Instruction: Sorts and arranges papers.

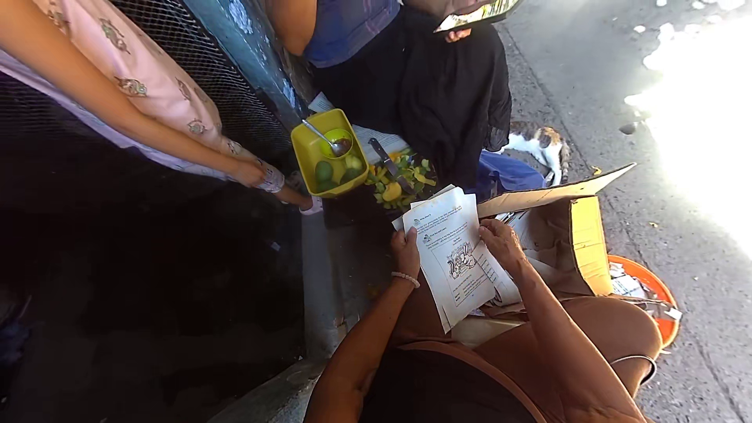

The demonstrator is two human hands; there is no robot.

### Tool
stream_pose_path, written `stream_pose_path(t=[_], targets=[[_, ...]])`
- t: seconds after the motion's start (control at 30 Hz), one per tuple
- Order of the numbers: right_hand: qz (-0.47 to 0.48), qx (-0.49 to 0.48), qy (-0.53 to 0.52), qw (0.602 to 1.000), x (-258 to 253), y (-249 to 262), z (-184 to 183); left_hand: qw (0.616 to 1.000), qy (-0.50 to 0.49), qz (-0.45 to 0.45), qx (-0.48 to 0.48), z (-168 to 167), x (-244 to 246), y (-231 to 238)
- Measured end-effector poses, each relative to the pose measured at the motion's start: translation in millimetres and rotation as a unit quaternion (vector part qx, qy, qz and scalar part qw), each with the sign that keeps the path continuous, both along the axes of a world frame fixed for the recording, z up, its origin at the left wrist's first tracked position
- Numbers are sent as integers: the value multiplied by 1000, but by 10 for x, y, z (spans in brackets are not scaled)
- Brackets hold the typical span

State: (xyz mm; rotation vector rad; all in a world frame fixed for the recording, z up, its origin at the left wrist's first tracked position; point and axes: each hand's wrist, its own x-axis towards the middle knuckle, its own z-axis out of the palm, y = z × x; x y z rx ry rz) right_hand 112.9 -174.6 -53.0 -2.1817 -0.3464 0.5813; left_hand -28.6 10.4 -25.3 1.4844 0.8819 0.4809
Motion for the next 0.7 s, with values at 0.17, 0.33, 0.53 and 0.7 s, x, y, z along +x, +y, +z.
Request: stream_pose_path(t=[0.17, 0.33, 0.53, 0.7], targets=[[-4, 7, 12, 1000, 75, 149, -32, 1000, -19, 8, -6, -12, -7, 16], [6, 76, 41, 996, 76, 220, -43, 999, -13, 28, -8, 29, -23, 39], [-87, 173, 126, 973, -20, 160, -269, 999, -2, 31, -13, 28, -30, 54], [-139, 192, 125, 963, -152, 163, -314, 1000, -2, 25, 0, 19, -18, 60]])
